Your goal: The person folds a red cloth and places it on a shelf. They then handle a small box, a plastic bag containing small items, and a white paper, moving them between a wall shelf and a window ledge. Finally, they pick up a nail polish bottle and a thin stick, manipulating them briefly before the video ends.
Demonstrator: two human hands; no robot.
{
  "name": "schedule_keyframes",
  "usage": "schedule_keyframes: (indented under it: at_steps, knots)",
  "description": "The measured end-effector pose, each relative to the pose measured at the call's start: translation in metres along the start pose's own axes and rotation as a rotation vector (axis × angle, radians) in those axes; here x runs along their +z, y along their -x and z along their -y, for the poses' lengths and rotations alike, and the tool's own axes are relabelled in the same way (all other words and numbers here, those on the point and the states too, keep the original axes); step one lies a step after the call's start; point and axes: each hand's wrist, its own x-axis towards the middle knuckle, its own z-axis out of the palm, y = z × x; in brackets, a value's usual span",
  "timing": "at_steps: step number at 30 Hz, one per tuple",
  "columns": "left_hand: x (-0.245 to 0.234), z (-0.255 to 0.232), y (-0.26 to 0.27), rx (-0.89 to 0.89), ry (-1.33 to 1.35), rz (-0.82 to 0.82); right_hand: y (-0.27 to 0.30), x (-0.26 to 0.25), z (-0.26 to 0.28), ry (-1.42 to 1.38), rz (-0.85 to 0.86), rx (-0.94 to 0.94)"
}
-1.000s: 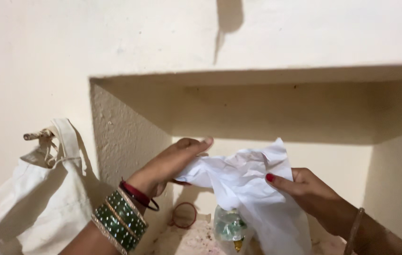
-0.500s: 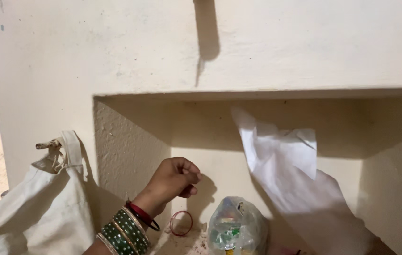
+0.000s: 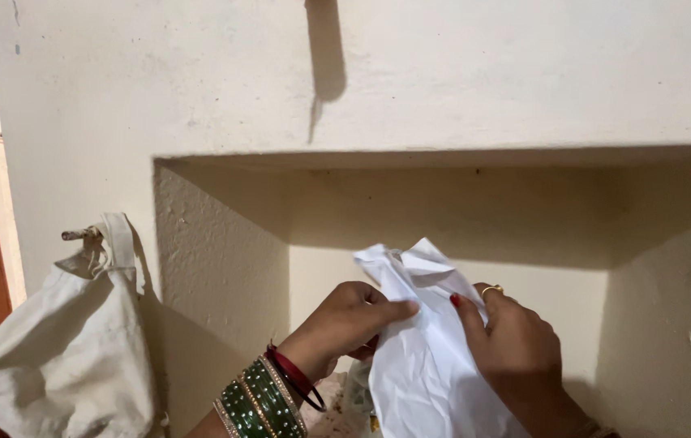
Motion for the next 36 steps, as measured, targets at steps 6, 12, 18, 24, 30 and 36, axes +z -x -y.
schedule_keyframes:
  at_steps: [6, 12, 18, 24, 30, 36]
  knots:
    - [0.009, 0.045, -0.017, 0.077, -0.047, -0.251, -0.011, 0.008, -0.046, -0.639, 0.108, 0.502]
    - [0.013, 0.055, -0.024, 0.197, -0.034, -0.344, -0.007, 0.03, -0.067, -0.991, -0.14, 0.645]
    - [0.016, 0.053, -0.023, 0.035, 0.081, -0.137, -0.009, 0.022, -0.078, -0.73, -0.103, 0.496]
    - [0.026, 0.024, -0.001, 0.108, 0.167, -0.173, -0.001, 0.025, -0.066, -0.647, 0.052, 0.549]
    - [0.015, -0.013, 0.018, 0.355, -0.511, -0.561, 0.015, 0.032, -0.053, -0.396, -0.188, 0.148]
    - [0.08, -0.008, 0.038, 0.724, -0.546, -0.437, 0.017, 0.014, 0.001, -1.38, 0.439, 0.613]
